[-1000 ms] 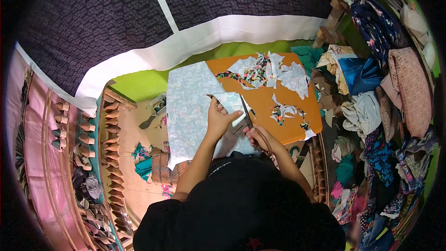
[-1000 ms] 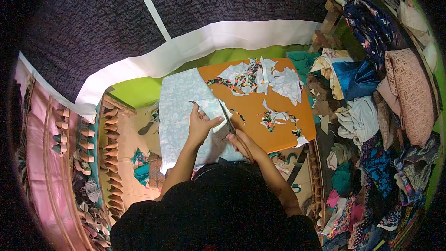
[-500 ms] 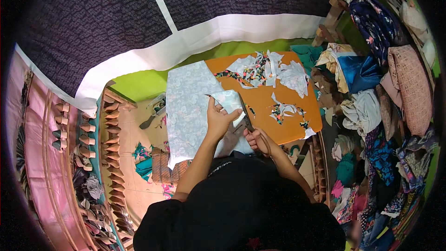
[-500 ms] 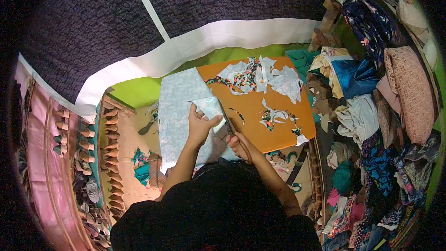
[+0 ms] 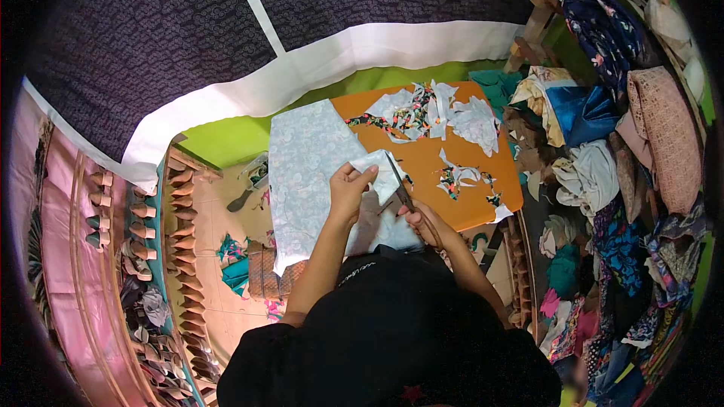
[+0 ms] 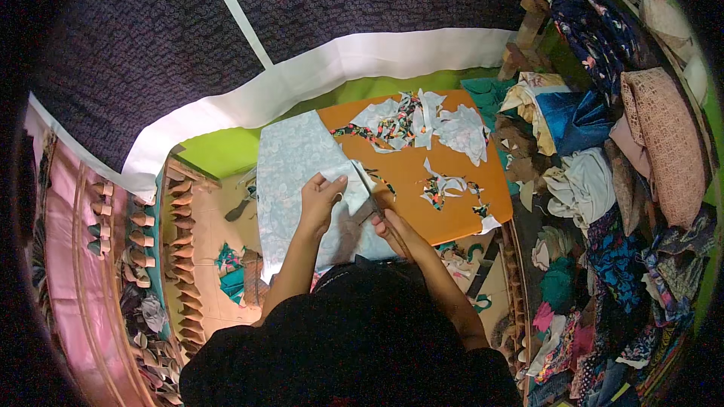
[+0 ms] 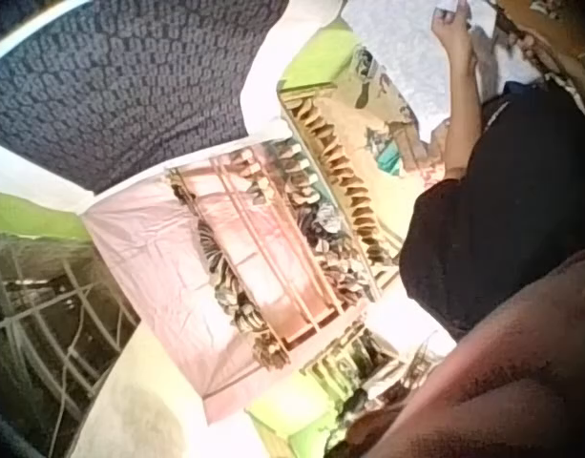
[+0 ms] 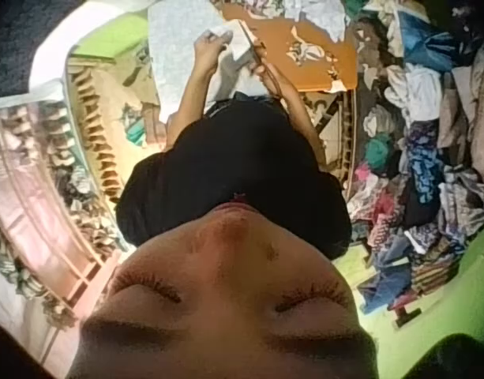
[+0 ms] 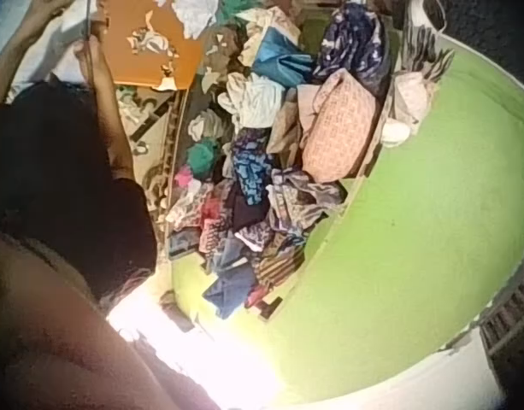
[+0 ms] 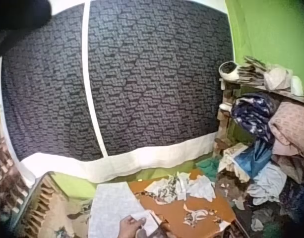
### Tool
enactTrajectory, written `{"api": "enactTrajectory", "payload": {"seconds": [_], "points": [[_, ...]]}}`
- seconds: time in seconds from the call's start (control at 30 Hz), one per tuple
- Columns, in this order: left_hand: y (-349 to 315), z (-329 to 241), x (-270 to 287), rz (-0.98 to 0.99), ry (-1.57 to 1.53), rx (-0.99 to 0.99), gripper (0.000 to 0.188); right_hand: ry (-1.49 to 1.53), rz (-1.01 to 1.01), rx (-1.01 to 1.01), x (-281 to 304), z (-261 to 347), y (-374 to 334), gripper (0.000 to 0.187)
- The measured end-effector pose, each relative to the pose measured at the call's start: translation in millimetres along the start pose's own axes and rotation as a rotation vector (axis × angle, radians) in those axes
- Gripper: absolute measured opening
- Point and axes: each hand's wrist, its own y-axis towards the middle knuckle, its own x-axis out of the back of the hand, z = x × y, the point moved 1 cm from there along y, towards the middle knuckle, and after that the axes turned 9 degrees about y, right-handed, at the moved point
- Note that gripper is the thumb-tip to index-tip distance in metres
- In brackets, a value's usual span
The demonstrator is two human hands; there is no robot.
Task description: Cutting out fabric patterns using scissors on a work table.
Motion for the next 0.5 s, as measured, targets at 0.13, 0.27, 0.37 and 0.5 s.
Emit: {"api": "enactTrajectory", "payload": {"seconds": [0.13, 0.27, 0.37, 0.5], "points": [[-1, 4, 0, -0.111, -0.110, -0.033, 0.018, -0.107, 0.001, -0.092, -1, 13, -8, 0.072], [8, 13, 2, -0.231, -0.224, -0.069, 0.015, -0.083, 0.033, -0.125, 2, 1, -14, 0.067], [15, 10, 9, -0.338, -0.296, -0.116, 0.013, 0.048, 0.033, -0.220, 8, -11, -20, 0.049], [16, 5, 6, -0.280, -0.376, -0.135, 0.018, 0.099, 0.077, -0.254, 4, -9, -21, 0.046]]}}
